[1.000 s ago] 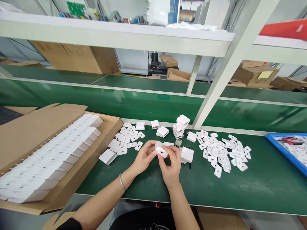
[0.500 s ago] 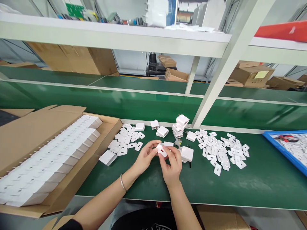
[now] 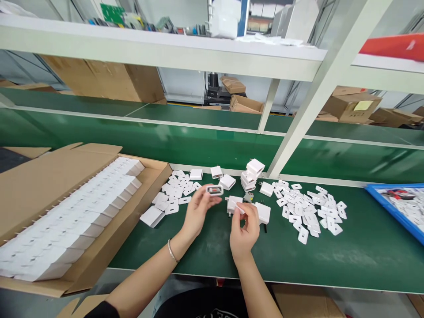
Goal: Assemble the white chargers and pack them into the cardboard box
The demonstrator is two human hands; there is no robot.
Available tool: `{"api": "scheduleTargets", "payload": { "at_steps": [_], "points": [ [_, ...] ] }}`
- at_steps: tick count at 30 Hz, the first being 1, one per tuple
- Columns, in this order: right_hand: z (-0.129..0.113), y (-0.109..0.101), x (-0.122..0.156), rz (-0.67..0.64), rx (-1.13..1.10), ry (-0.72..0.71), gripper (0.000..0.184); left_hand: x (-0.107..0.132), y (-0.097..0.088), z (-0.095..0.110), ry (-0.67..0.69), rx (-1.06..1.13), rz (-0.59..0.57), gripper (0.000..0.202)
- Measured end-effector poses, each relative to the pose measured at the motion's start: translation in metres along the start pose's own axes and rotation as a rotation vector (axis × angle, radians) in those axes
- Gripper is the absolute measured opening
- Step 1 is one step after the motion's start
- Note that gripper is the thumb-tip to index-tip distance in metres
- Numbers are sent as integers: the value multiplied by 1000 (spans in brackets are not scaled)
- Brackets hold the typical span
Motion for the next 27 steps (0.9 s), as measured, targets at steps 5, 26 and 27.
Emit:
{"api": "scheduleTargets", "payload": {
  "at_steps": [5,26,27],
  "points": [
    [7,55,26,-525,-125,160,30,8,-41,35,297,105,328,39],
    [149,-121,-43,-802,827,-189,35,11,-7,1,24,-76,75,44],
    [158,-117,-45,-879,831,-221,34,11,-5,-1,15,-95,66,45]
  ]
}}
Point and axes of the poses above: each hand's wrist, its own x-axis away from the middle knuckle, its own y-axis out of the palm, z = x × y, the point moved 8 cm from there along -x, towards the middle knuckle, and after that the axes turned 15 degrees about -y, right-handed, at the moved point
